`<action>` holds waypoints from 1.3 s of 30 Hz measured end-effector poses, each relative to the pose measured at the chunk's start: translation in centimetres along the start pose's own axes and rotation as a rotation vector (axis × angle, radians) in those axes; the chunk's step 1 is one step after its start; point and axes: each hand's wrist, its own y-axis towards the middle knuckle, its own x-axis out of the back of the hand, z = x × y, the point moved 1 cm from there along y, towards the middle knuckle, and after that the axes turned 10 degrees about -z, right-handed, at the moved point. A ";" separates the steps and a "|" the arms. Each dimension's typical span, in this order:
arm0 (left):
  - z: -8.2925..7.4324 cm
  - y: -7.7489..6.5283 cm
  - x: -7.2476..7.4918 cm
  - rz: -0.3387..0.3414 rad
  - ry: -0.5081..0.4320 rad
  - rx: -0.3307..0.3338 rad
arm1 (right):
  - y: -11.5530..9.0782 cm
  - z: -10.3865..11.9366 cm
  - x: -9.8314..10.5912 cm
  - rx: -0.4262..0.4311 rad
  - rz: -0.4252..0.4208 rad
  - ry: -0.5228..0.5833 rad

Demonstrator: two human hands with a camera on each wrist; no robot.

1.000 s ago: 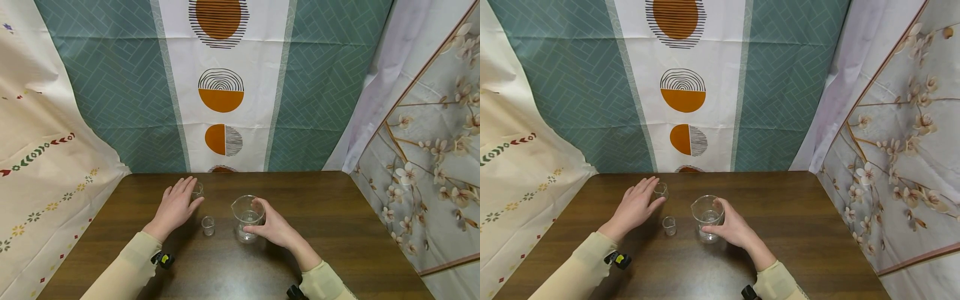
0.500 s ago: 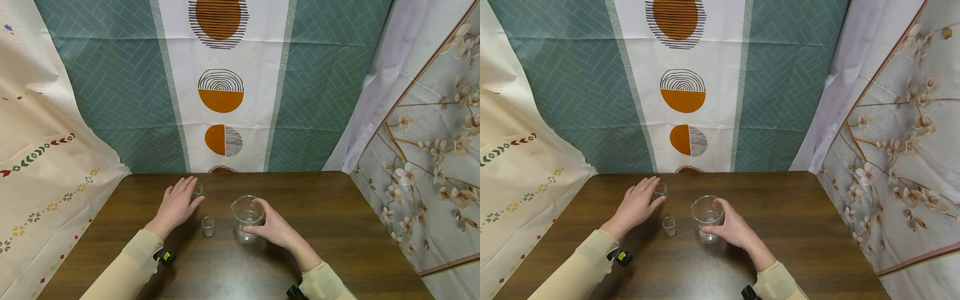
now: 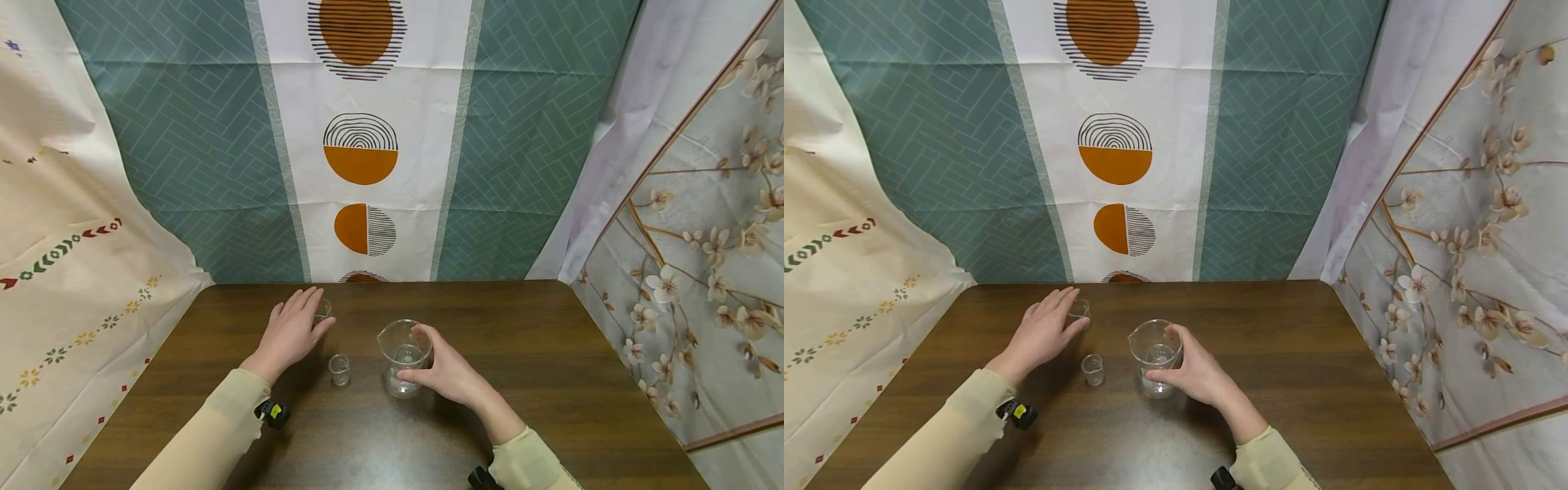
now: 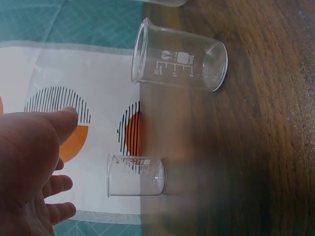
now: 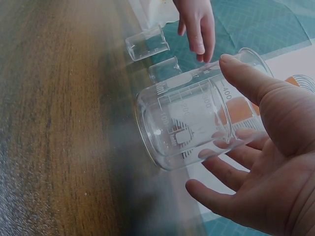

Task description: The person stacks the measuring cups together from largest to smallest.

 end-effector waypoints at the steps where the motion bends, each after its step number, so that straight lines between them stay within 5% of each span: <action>1: 0.1 0.1 -0.1 0.004 0.001 0.002 | 0.0 0.0 0.0 0.001 0.001 0.000; 39: 1.3 1.2 -1.1 0.059 0.013 0.044 | 0.0 -0.1 0.0 0.009 -0.002 0.004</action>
